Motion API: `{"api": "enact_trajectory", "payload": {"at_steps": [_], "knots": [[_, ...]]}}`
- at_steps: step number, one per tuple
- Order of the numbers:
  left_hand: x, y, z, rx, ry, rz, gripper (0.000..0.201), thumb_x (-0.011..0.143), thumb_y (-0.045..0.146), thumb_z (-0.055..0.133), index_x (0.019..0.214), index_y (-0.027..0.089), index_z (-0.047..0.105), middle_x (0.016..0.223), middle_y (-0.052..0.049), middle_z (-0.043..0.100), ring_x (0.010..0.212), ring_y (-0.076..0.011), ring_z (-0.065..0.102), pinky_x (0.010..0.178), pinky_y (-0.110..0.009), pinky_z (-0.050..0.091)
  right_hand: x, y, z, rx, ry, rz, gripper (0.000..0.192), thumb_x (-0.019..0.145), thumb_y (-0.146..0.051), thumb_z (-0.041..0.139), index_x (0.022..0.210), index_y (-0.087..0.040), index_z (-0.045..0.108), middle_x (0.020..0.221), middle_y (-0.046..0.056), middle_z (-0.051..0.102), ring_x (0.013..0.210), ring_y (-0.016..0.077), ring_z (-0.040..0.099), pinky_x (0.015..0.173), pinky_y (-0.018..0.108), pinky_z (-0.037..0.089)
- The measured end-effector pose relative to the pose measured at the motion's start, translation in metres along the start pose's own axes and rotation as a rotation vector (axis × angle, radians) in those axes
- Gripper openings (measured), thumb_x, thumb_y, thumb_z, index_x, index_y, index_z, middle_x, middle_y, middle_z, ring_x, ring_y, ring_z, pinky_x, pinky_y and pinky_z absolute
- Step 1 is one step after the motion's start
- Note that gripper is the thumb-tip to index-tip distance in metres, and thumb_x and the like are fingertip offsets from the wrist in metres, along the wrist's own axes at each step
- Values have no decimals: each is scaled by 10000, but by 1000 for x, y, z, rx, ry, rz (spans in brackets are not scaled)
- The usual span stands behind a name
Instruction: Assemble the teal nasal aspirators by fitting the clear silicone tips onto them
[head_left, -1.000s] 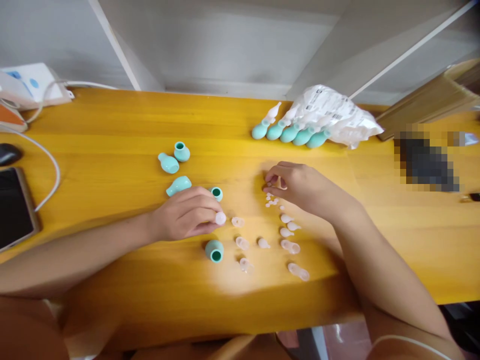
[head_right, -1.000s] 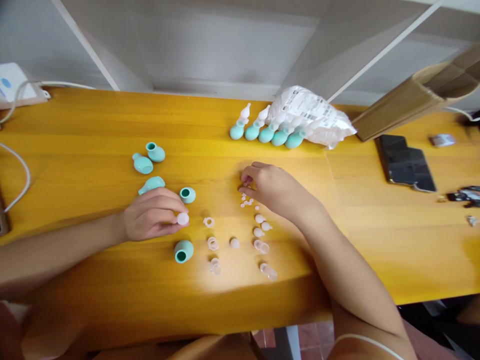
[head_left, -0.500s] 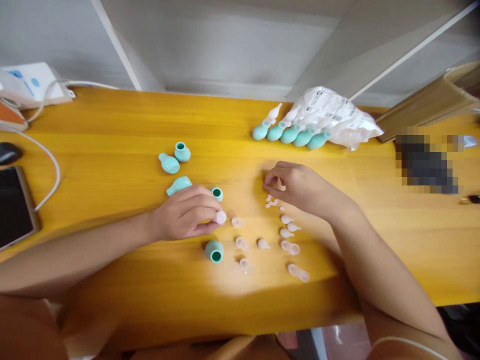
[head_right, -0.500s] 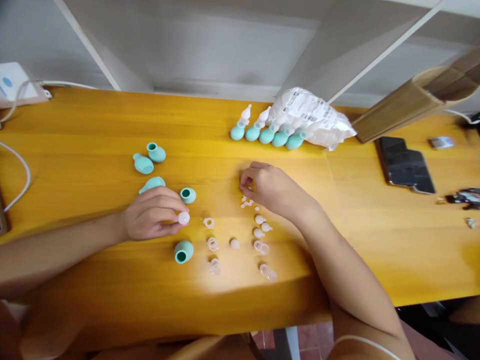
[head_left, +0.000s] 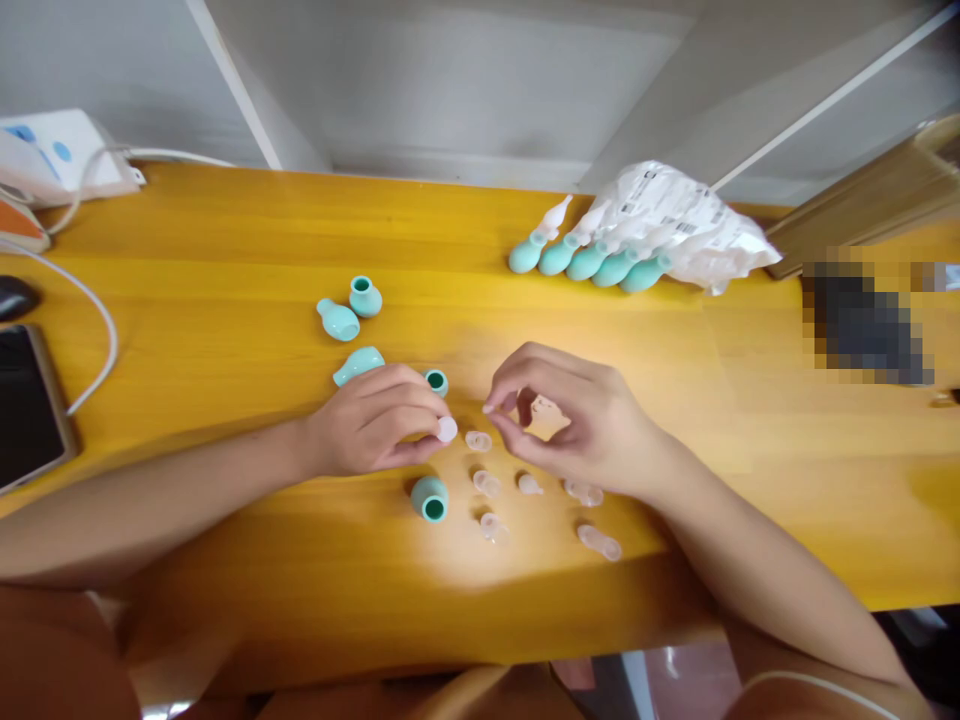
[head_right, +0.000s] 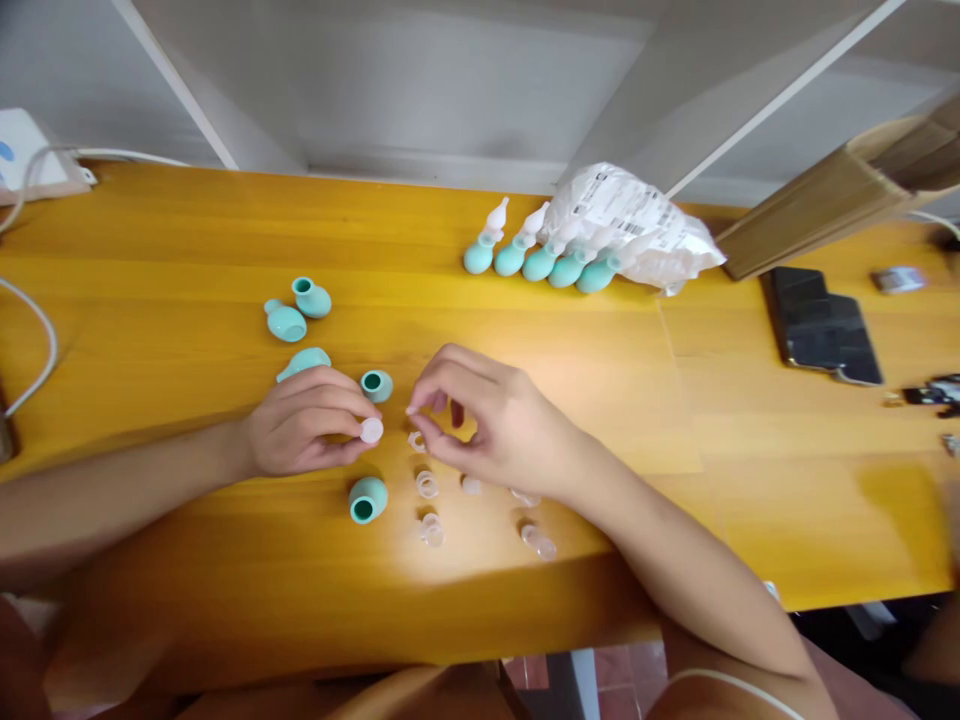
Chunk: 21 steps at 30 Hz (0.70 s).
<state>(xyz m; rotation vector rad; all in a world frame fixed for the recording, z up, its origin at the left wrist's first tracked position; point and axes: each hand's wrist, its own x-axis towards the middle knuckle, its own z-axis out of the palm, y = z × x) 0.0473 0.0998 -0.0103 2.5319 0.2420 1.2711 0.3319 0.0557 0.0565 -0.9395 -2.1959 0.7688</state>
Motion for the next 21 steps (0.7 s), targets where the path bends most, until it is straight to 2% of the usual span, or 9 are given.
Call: {"api": "enact_trajectory", "payload": {"at_steps": [6, 13, 21], "knots": [[1, 0, 1, 19, -17, 4, 221, 1079, 245, 826, 1223, 243, 658, 1010, -37, 878, 892, -195, 830, 845, -323, 719, -2, -6, 25, 49, 36, -86, 114, 1110, -179, 752, 1211, -212, 712, 1078, 78, 752, 833, 158, 729, 732, 302, 673], [2, 0, 0, 20, -28, 18, 197, 1096, 253, 810, 1222, 223, 662, 1008, -55, 882, 900, -207, 827, 847, -335, 724, -2, -3, 27, 66, 12, -88, 111, 1128, -211, 760, 1226, -216, 706, 1082, 74, 749, 826, 149, 729, 738, 301, 674], [1, 0, 2, -15, -9, -10, 279, 1065, 254, 854, 1281, 241, 678, 1012, -50, 883, 880, -199, 834, 837, -320, 733, -1, -3, 29, 45, 16, -111, 114, 1127, -213, 763, 1224, -214, 702, 1086, 82, 756, 831, 159, 726, 741, 307, 668]]}}
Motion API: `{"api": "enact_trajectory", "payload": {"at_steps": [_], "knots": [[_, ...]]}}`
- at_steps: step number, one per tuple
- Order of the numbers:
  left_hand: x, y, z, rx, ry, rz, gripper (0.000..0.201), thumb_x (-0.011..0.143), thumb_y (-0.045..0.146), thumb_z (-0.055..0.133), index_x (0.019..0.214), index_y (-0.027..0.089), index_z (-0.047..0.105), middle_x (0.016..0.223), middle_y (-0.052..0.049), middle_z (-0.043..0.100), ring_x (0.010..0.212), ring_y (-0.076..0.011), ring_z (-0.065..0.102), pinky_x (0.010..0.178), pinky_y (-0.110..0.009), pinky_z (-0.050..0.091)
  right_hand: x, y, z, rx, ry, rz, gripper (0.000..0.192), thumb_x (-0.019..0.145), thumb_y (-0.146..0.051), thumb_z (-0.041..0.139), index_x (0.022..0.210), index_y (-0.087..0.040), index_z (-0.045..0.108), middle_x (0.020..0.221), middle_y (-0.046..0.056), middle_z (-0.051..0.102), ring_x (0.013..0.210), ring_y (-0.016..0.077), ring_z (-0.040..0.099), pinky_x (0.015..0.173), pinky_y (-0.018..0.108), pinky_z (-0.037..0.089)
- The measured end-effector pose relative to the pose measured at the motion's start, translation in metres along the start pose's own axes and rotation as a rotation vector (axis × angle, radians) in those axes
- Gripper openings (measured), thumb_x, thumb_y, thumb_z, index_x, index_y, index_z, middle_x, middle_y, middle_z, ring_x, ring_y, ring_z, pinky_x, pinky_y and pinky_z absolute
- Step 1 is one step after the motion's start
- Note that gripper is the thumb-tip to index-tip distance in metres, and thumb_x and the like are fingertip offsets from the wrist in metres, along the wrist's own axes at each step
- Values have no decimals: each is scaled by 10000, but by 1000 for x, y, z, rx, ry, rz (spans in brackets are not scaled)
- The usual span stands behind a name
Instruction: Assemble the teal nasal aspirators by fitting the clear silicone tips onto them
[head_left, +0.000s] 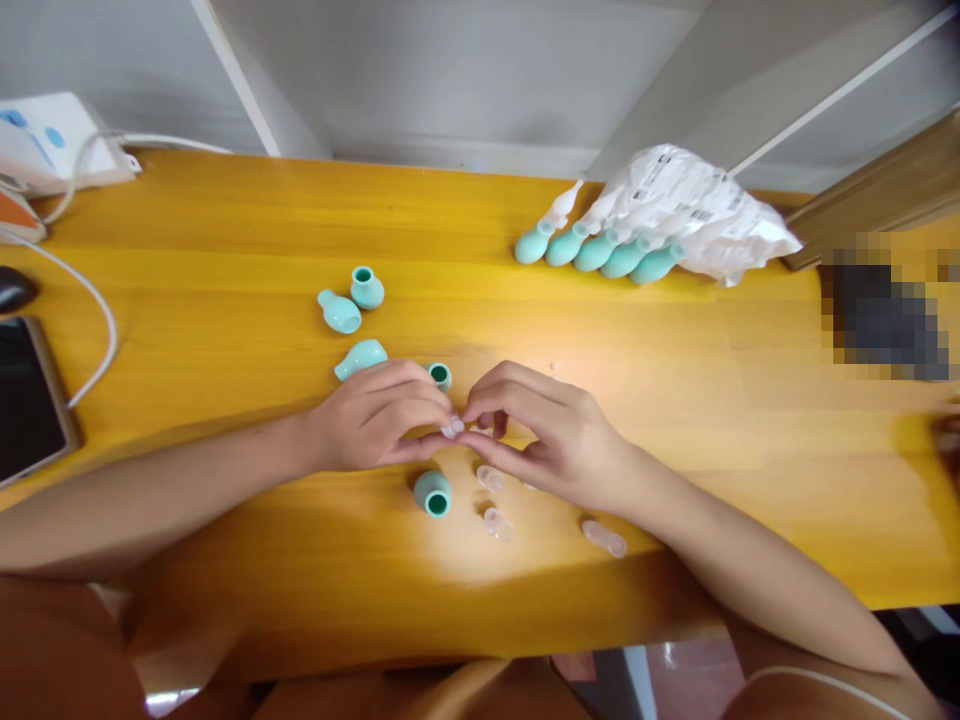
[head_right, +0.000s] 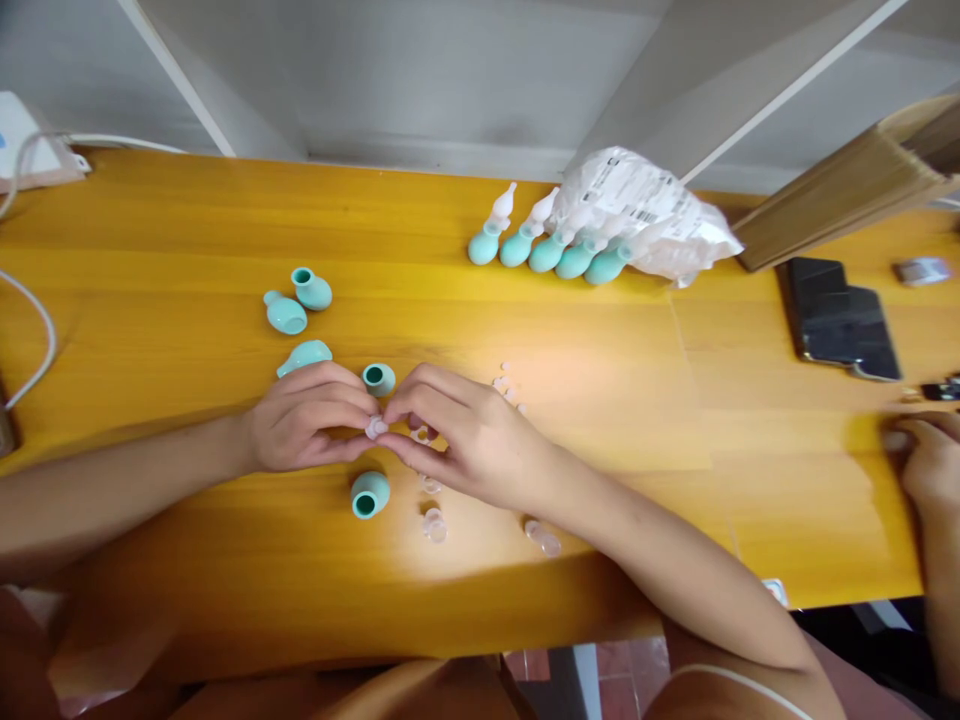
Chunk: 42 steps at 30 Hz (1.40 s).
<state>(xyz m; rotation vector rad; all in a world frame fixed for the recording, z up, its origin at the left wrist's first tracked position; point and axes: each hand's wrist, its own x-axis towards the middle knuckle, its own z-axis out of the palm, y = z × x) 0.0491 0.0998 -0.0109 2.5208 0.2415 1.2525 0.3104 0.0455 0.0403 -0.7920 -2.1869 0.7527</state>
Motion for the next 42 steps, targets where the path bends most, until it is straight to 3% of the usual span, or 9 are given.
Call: {"api": "enact_trajectory", "payload": {"at_steps": [4, 13, 21, 26, 31, 42], "knots": [[0, 0, 0, -25, 7, -18, 288, 1066, 246, 850, 1295, 244, 675, 1012, -47, 878, 899, -195, 837, 841, -313, 732, 1, -1, 0, -26, 7, -16, 134, 1123, -210, 766, 1240, -223, 704, 1088, 78, 773, 836, 173, 739, 746, 321, 676], [-2, -2, 0, -4, 23, -78, 258, 1091, 275, 811, 1308, 233, 679, 1029, -44, 870, 915, -182, 832, 853, -305, 704, -2, 4, -2, -86, -1, -30, 274, 1118, -223, 767, 1384, -231, 700, 1203, 120, 792, 1086, 248, 809, 877, 381, 727], [-3, -3, 0, 2, 19, -80, 204, 1098, 251, 791, 1273, 244, 687, 1027, -40, 875, 934, -183, 835, 885, -317, 687, -3, 5, -2, -131, -6, -42, 336, 1119, -225, 758, 1446, -252, 689, 1237, 125, 802, 1100, 261, 814, 867, 392, 735], [-3, -4, -1, -21, 42, -88, 219, 1083, 242, 820, 1256, 218, 688, 1018, -55, 870, 921, -184, 826, 873, -307, 681, -3, 5, -1, -135, 13, -32, 351, 1118, -224, 759, 1459, -242, 678, 1250, 122, 797, 946, 218, 802, 806, 359, 718], [-2, -4, 0, -23, 50, -91, 213, 1087, 249, 817, 1258, 228, 692, 1029, -54, 876, 919, -186, 827, 870, -315, 687, -3, 5, -1, -152, 25, -79, 299, 1111, -188, 755, 1399, -244, 692, 1185, 100, 806, 1047, 236, 817, 814, 347, 712], [-3, -4, -1, -23, 30, -81, 211, 1091, 246, 808, 1267, 220, 694, 1036, -64, 877, 934, -187, 826, 894, -314, 678, -3, 6, -1, -198, 18, -91, 263, 1123, -184, 745, 1380, -211, 695, 1185, 107, 804, 1020, 217, 818, 796, 331, 697]]}}
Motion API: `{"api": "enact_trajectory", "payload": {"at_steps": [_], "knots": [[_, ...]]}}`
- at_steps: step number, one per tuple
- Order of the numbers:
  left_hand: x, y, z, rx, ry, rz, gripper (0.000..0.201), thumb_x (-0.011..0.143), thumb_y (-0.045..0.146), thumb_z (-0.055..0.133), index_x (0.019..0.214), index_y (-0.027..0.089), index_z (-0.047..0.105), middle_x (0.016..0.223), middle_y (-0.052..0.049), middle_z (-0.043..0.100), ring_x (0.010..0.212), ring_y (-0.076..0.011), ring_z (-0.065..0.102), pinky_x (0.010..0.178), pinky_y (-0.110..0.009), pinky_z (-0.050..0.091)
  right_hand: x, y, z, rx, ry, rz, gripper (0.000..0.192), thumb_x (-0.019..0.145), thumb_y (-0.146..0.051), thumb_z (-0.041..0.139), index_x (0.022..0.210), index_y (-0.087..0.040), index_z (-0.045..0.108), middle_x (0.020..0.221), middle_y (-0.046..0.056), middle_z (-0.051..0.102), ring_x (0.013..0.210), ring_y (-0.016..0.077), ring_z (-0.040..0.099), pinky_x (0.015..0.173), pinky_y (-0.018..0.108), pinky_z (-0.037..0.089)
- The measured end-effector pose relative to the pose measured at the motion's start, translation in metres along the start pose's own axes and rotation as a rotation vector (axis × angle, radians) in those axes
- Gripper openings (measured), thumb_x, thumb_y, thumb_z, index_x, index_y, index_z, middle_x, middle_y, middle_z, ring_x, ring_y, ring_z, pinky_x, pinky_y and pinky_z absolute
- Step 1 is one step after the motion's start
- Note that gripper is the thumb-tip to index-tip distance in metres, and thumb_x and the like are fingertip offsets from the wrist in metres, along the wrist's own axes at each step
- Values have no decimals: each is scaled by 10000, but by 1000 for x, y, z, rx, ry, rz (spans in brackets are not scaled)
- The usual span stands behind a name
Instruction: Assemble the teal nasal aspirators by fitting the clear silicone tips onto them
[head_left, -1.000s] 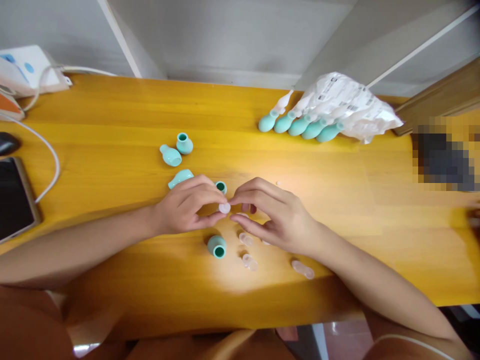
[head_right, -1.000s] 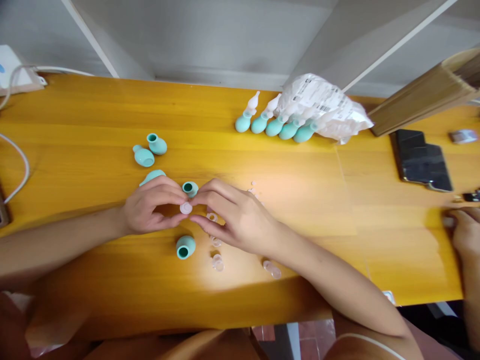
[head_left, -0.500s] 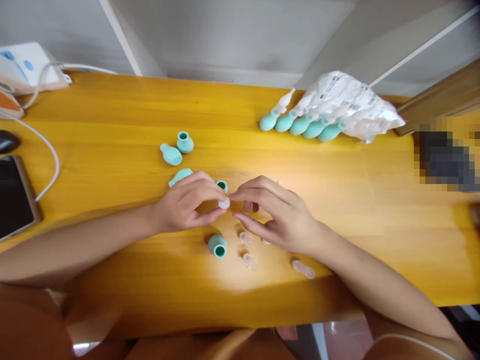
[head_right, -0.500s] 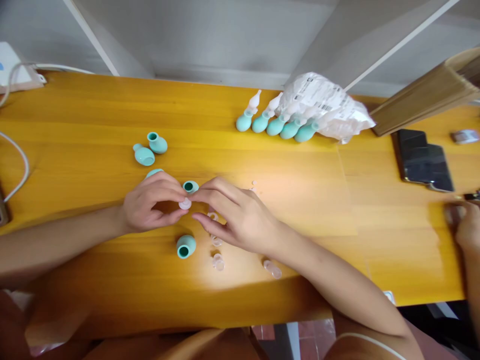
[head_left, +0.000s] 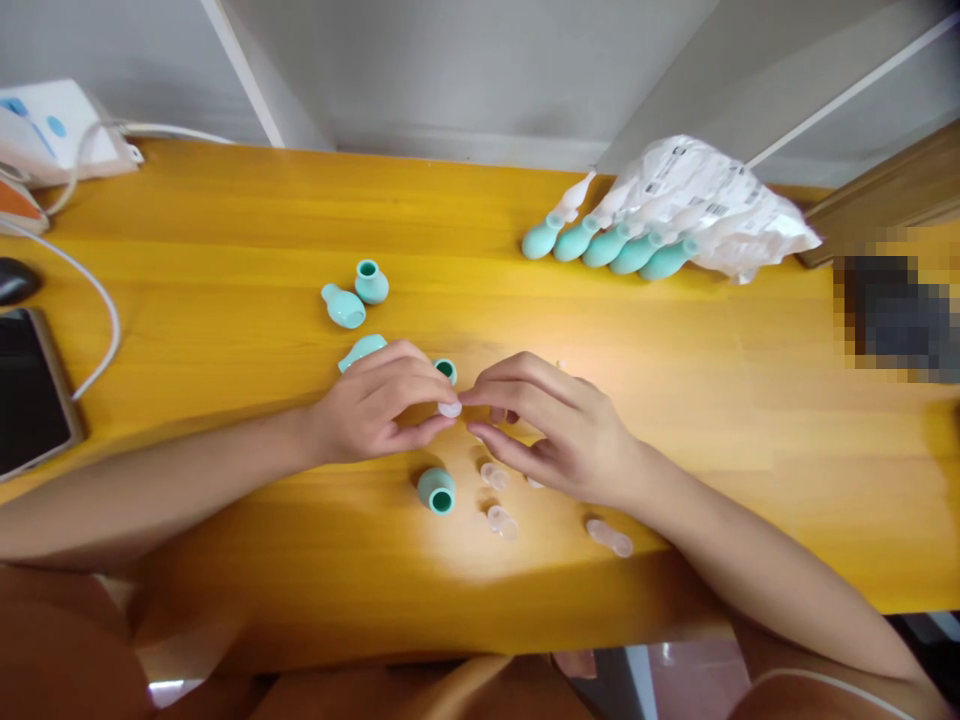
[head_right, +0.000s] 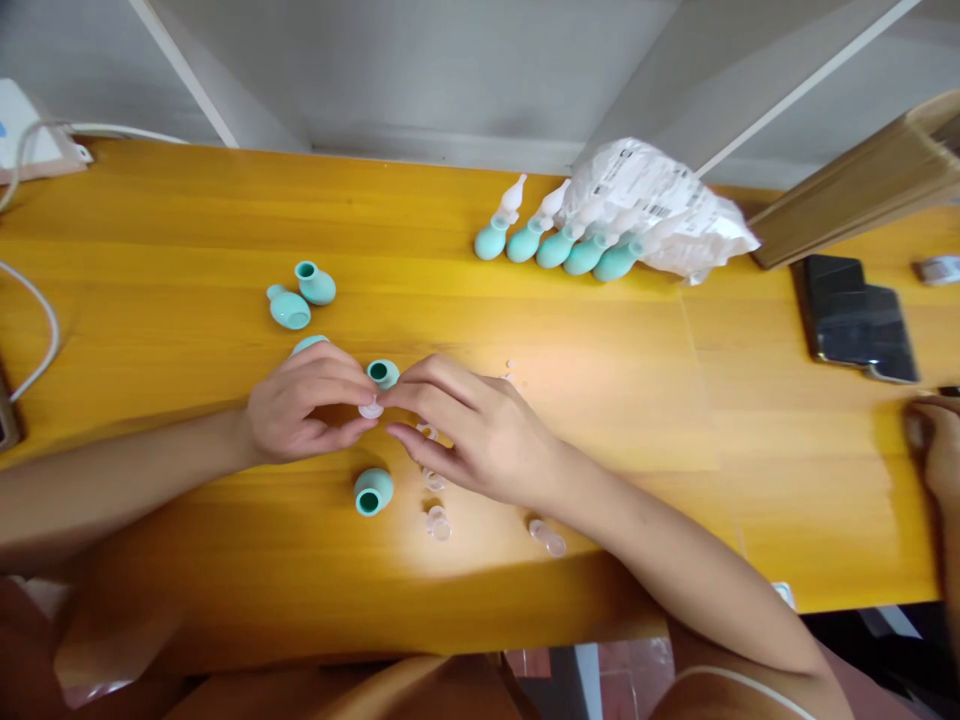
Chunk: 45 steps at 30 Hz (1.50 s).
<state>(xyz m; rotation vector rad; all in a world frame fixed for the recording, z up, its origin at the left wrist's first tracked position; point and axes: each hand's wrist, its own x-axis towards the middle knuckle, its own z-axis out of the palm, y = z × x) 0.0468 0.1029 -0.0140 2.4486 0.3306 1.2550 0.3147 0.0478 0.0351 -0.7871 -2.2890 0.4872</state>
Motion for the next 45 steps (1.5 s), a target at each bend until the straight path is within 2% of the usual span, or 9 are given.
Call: {"api": "enact_trajectory", "payload": {"at_steps": [6, 13, 26, 30, 34, 37, 41, 45], "knots": [[1, 1, -1, 1, 0, 6, 220, 1086, 250, 818, 1259, 225, 683, 1017, -51, 873, 908, -190, 820, 866, -318, 681, 0, -1, 0, -8, -2, -16, 241, 1114, -174, 759, 1350, -165, 707, 1183, 117, 800, 1040, 212, 821, 839, 315, 696], [1, 2, 0, 3, 6, -6, 186, 1096, 268, 806, 1240, 249, 689, 1034, -43, 874, 917, -189, 820, 865, -317, 688, -1, -1, 2, -27, -1, -30, 277, 1105, -157, 767, 1371, -182, 694, 1185, 107, 803, 1027, 208, 815, 832, 318, 693], [3, 3, -2, 6, -5, -4, 194, 1093, 248, 808, 1237, 216, 682, 997, -56, 869, 914, -190, 817, 871, -314, 688, -2, -2, 2, -28, -8, -17, 270, 1117, -172, 743, 1382, -210, 703, 1182, 96, 819, 1024, 217, 824, 811, 336, 694], [3, 2, -2, 3, -2, -11, 207, 1092, 260, 804, 1253, 243, 674, 996, -37, 866, 895, -182, 820, 850, -316, 689, 0, -3, -8, -64, 26, -11, 237, 1109, -156, 759, 1332, -222, 713, 1154, 92, 819, 977, 208, 813, 789, 326, 679], [3, 3, 1, 7, 11, -3, 232, 1043, 202, 798, 1218, 253, 655, 978, -23, 853, 881, -189, 810, 829, -337, 694, 2, -2, -31, -129, 69, 101, 86, 1112, -167, 755, 1128, -249, 733, 951, 41, 763, 774, 181, 745, 672, 323, 604], [2, 3, 2, 121, -57, 62, 203, 1020, 187, 774, 1158, 269, 650, 1003, 10, 854, 922, -206, 799, 808, -360, 684, 1, 2, -43, -179, -55, 199, 68, 1150, -220, 701, 1093, -246, 728, 980, 53, 772, 761, 192, 739, 677, 348, 580], [-2, 4, 1, 296, -167, 268, 160, 1018, 178, 783, 1104, 285, 701, 1115, 29, 855, 1068, -225, 777, 888, -388, 625, 0, 5, -48, -232, -269, 284, 168, 1191, -247, 594, 1129, -225, 749, 1063, 84, 799, 862, 237, 783, 769, 383, 590], [-9, 5, 0, 284, -190, 257, 262, 986, 104, 809, 1101, 329, 739, 1263, 68, 836, 1113, -219, 751, 959, -392, 581, 0, 0, -47, -149, -444, 258, 235, 1210, -267, 551, 1172, -203, 774, 1124, 97, 794, 882, 236, 787, 801, 389, 599]]}}
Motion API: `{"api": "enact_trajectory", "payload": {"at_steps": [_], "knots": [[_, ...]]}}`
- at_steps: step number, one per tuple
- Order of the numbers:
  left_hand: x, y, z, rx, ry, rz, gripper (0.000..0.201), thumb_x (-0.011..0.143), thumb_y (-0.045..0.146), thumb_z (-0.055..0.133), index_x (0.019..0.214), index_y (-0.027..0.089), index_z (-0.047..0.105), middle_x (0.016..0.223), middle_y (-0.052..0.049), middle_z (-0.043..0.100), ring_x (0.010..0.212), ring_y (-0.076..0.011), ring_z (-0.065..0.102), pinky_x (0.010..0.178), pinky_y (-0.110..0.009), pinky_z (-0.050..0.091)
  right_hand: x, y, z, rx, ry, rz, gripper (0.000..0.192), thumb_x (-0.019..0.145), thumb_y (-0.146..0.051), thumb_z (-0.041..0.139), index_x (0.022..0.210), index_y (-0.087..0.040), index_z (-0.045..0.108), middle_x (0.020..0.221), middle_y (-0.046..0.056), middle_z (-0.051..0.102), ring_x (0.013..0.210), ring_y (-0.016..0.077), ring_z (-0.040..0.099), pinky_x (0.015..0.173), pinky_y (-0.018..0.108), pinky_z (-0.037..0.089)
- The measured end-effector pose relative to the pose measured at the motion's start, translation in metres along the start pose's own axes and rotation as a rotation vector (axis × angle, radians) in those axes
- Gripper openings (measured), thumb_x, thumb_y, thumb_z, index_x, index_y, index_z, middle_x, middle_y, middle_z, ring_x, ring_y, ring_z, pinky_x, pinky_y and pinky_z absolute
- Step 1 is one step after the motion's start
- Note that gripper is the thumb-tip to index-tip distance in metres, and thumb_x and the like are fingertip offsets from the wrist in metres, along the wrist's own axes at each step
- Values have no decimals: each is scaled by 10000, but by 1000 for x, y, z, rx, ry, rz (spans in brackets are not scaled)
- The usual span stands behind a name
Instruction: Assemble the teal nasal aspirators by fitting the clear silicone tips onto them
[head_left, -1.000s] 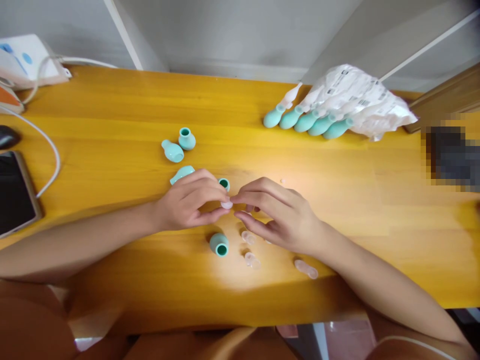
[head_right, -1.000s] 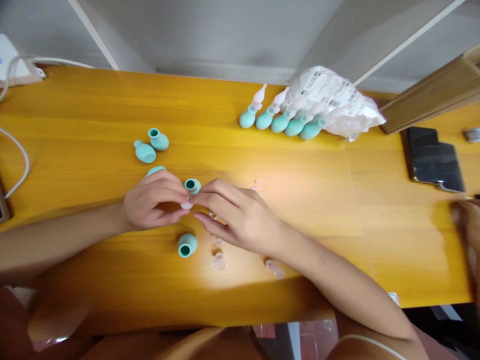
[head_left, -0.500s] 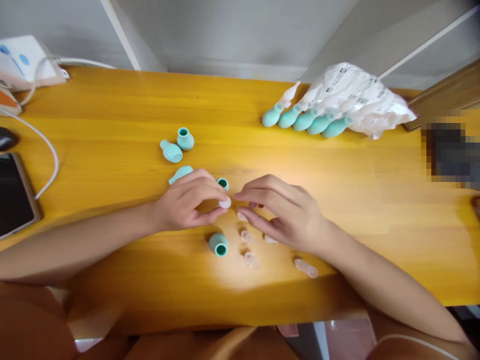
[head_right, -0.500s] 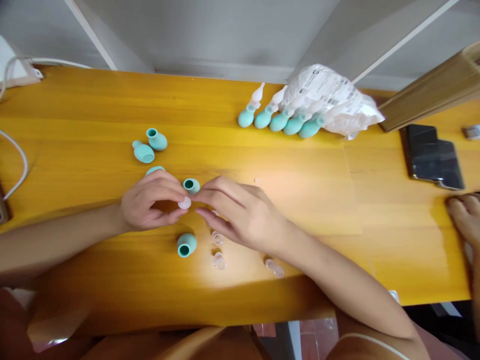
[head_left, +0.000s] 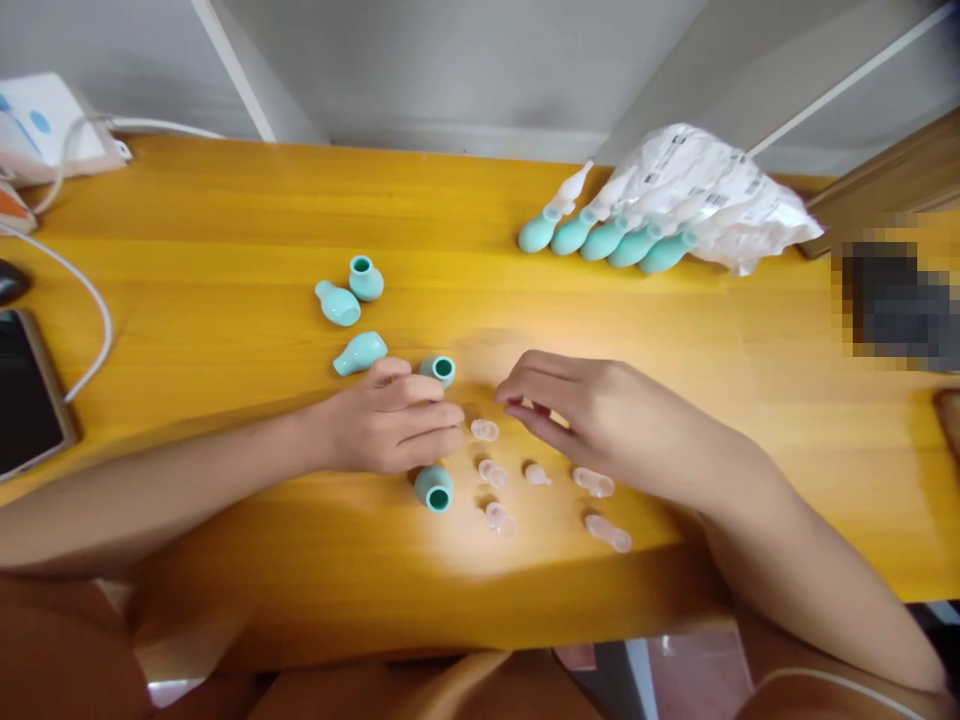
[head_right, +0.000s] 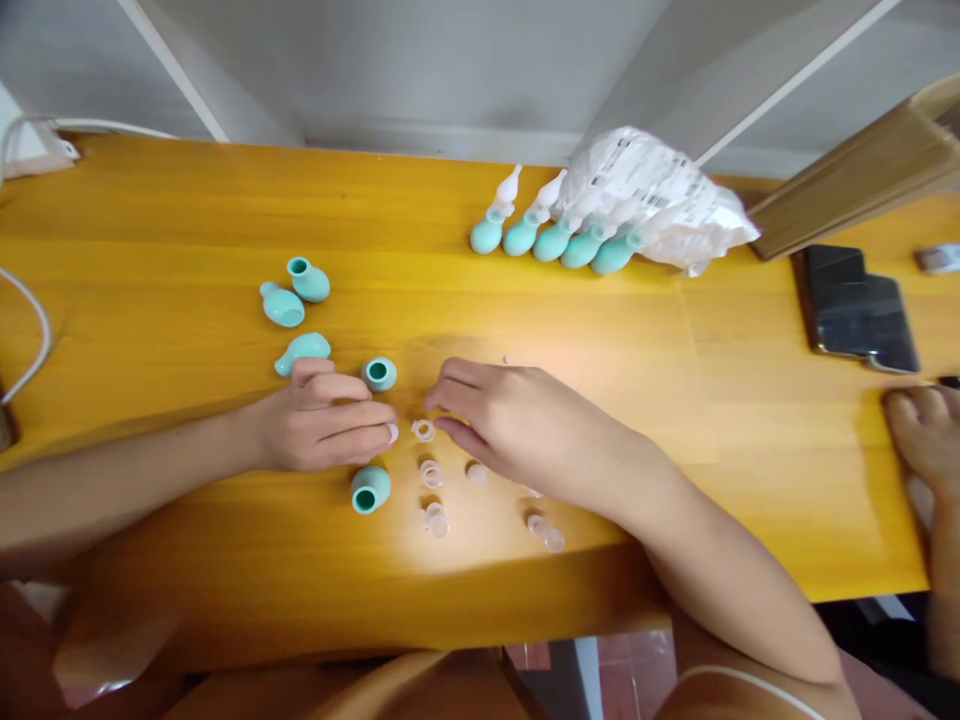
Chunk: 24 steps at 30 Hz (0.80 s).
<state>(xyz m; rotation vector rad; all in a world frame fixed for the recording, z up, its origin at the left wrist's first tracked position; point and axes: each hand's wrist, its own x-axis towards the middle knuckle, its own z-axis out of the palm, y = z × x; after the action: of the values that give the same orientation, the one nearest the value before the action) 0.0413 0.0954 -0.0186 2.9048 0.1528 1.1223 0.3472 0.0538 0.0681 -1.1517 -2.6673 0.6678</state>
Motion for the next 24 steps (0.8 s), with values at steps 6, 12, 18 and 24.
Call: {"api": "enact_trajectory", "payload": {"at_steps": [6, 12, 18, 24], "knots": [[4, -4, -1, 75, -85, 69, 132, 1061, 207, 774, 1055, 325, 717, 1091, 80, 847, 973, -210, 798, 693, -367, 525, 1, -5, 14, 22, -87, -85, 124, 1159, -271, 690, 1250, -213, 750, 1194, 82, 770, 875, 225, 781, 777, 386, 603], [10, -5, -2, 6, -33, -40, 189, 1045, 148, 780, 1105, 319, 724, 1088, 103, 856, 869, -186, 787, 669, -367, 468, 7, -1, 25, 8, -42, -113, 122, 1182, -234, 628, 1103, -196, 714, 1094, 72, 741, 859, 211, 756, 774, 372, 604], [11, -5, -2, 90, 22, -19, 90, 1085, 320, 820, 1132, 330, 743, 1109, 128, 871, 909, -168, 770, 728, -370, 495, 9, 0, 12, 327, 230, -102, 97, 1131, -174, 696, 1193, -233, 741, 1149, 81, 761, 910, 193, 767, 791, 353, 674], [12, -1, -4, 149, 151, -120, 187, 1100, 397, 838, 1171, 263, 728, 1076, 64, 877, 951, -178, 712, 808, -390, 522, 12, -11, 17, 691, 351, 2, 92, 1080, -210, 792, 1163, -244, 776, 1179, 79, 745, 986, 198, 801, 854, 357, 750]]}}
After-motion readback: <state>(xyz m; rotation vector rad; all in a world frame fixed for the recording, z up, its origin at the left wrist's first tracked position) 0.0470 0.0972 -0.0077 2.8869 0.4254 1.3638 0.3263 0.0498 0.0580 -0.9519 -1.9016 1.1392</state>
